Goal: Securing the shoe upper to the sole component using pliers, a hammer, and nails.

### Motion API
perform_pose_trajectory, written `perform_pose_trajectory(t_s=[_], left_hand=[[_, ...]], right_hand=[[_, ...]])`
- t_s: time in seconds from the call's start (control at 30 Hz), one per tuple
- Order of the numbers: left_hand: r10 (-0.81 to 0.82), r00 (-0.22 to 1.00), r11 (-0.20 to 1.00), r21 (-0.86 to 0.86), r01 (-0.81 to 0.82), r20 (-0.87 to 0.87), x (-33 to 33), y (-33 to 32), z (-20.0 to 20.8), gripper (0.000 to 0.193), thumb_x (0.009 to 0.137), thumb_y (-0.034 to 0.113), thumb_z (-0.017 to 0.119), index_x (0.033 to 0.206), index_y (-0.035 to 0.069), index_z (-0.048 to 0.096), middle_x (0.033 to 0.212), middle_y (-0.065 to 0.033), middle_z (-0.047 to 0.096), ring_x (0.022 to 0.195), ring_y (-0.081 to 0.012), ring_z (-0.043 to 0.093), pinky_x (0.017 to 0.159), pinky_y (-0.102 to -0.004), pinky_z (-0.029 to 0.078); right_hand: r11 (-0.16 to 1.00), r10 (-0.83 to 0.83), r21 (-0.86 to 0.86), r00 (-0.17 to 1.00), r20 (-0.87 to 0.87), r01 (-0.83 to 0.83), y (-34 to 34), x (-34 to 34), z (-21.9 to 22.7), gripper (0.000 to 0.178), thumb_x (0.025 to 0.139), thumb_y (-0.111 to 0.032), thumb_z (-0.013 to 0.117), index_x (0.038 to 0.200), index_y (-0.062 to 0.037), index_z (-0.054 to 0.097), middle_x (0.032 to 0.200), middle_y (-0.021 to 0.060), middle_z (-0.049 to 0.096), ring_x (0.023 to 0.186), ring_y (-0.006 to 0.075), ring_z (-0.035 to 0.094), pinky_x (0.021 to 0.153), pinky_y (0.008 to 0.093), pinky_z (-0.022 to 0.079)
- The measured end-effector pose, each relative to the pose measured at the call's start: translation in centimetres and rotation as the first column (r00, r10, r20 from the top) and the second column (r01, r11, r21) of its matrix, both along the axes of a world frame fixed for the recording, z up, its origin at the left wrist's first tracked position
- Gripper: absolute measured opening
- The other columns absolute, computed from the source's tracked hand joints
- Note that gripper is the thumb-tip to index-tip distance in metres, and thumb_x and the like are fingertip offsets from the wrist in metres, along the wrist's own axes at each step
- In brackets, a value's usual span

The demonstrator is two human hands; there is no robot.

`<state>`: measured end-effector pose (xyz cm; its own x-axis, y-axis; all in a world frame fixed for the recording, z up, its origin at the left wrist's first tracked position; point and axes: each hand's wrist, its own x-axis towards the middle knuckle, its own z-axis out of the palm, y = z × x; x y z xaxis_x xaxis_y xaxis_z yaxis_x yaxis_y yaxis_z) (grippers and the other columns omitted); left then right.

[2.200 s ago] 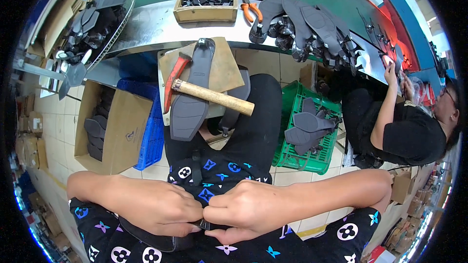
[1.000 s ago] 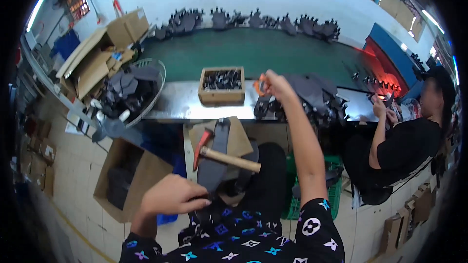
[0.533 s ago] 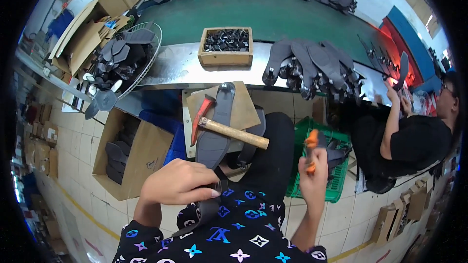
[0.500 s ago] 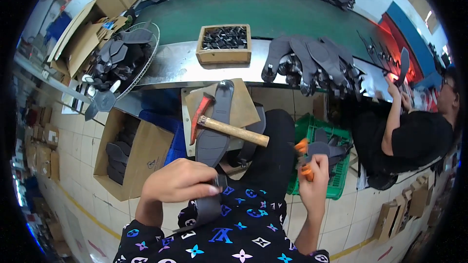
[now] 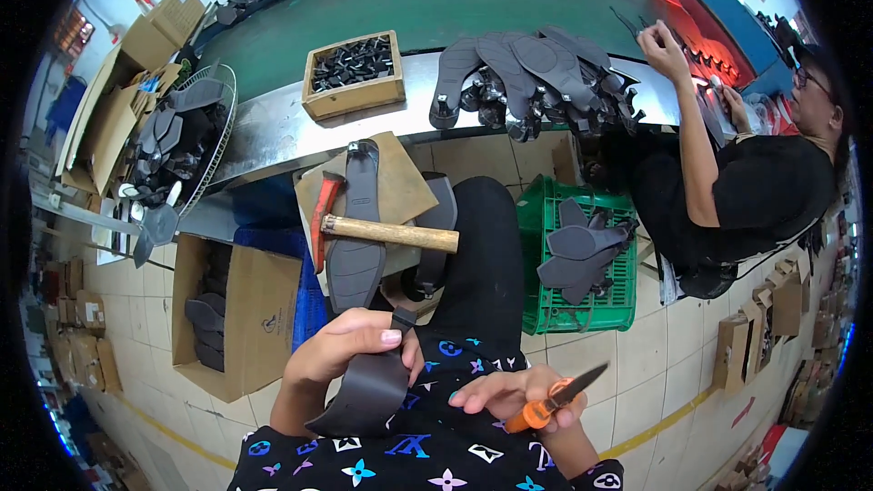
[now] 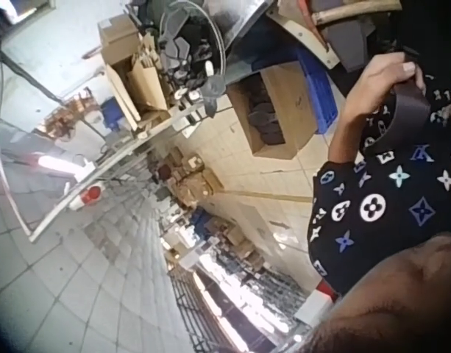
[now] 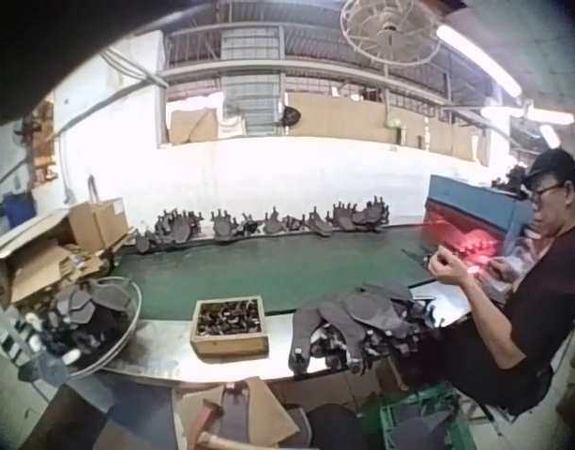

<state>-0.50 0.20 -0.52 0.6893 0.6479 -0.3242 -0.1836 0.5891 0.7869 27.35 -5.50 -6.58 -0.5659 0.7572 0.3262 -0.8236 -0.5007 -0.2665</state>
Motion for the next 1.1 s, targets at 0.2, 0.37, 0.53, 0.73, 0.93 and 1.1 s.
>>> perform_pose_trajectory(t_s=[0.2,0.37,0.53,0.73,0.93,1.1], left_hand=[[-0.012,1.0,0.998,0.06,0.012,-0.009,0.2,-0.3,0.2,0.038,0.104,0.032,0.049,0.093,-0.001,0.065,0.091,-0.0074,0.066,0.088,-0.0142,0.059,0.085,-0.0283,0.044],[-0.067,0.997,0.993,0.09,0.07,-0.036,0.4,0.0,0.3,0.04,0.104,0.033,0.048,0.092,-0.001,0.065,0.089,-0.0078,0.066,0.087,-0.0148,0.059,0.083,-0.029,0.044],[-0.073,0.996,0.991,0.105,0.077,-0.046,0.5,0.0,-0.1,0.034,0.1,0.026,0.051,0.091,-0.004,0.065,0.087,-0.0147,0.068,0.086,-0.0216,0.065,0.082,-0.032,0.048],[-0.067,0.991,0.986,0.142,0.084,-0.119,0.6,-0.3,-0.2,0.038,0.104,0.032,0.047,0.091,0.0,0.064,0.075,-0.0058,0.059,0.074,-0.0146,0.053,0.071,-0.0296,0.04],[-0.036,0.975,0.974,0.213,0.084,-0.22,0.9,-0.1,-0.5,0.037,0.102,0.032,0.049,0.092,0.0,0.063,0.073,-0.0059,0.056,0.07,-0.0146,0.051,0.068,-0.0294,0.04],[-0.095,0.966,0.982,0.137,0.131,-0.24,1.0,0.3,-0.2,0.036,0.102,0.03,0.049,0.093,-0.002,0.065,0.084,-0.0058,0.064,0.081,-0.0139,0.056,0.077,-0.0279,0.042]], right_hand=[[0.971,-0.009,0.22,0.908,0.42,-0.093,3.9,1.6,2.7,0.038,0.081,-0.025,0.064,0.11,0.0002,0.071,0.13,0.0386,0.055,0.121,0.0502,0.055,0.109,0.0595,0.033],[0.895,-0.261,0.385,0.436,0.862,-0.227,5.4,2.9,4.9,0.015,0.087,-0.005,0.073,0.099,0.0042,0.07,0.143,0.0248,0.052,0.129,0.0339,0.055,0.105,0.0414,0.044],[0.831,-0.295,0.369,0.233,0.927,-0.416,6.3,1.8,6.1,0.025,0.087,-0.007,0.072,0.111,0.0,0.068,0.151,0.0199,0.046,0.141,0.0337,0.043,0.111,0.043,0.037],[0.693,-0.54,0.491,0.072,0.839,-0.528,6.2,1.1,7.0,0.028,0.085,-0.008,0.075,0.11,0.0005,0.066,0.144,0.0225,0.049,0.132,0.0364,0.051,0.106,0.0425,0.042],[0.704,-0.526,0.461,0.04,0.85,-0.54,6.7,0.6,7.5,0.024,0.085,-0.013,0.076,0.102,-0.0012,0.065,0.134,0.0196,0.054,0.12,0.0343,0.057,0.1,0.0401,0.045],[0.715,-0.448,0.379,0.031,0.893,-0.587,7.0,0.7,8.1,0.03,0.09,-0.026,0.075,0.099,-0.0009,0.062,0.123,0.0192,0.054,0.108,0.0362,0.06,0.09,0.0384,0.049]])
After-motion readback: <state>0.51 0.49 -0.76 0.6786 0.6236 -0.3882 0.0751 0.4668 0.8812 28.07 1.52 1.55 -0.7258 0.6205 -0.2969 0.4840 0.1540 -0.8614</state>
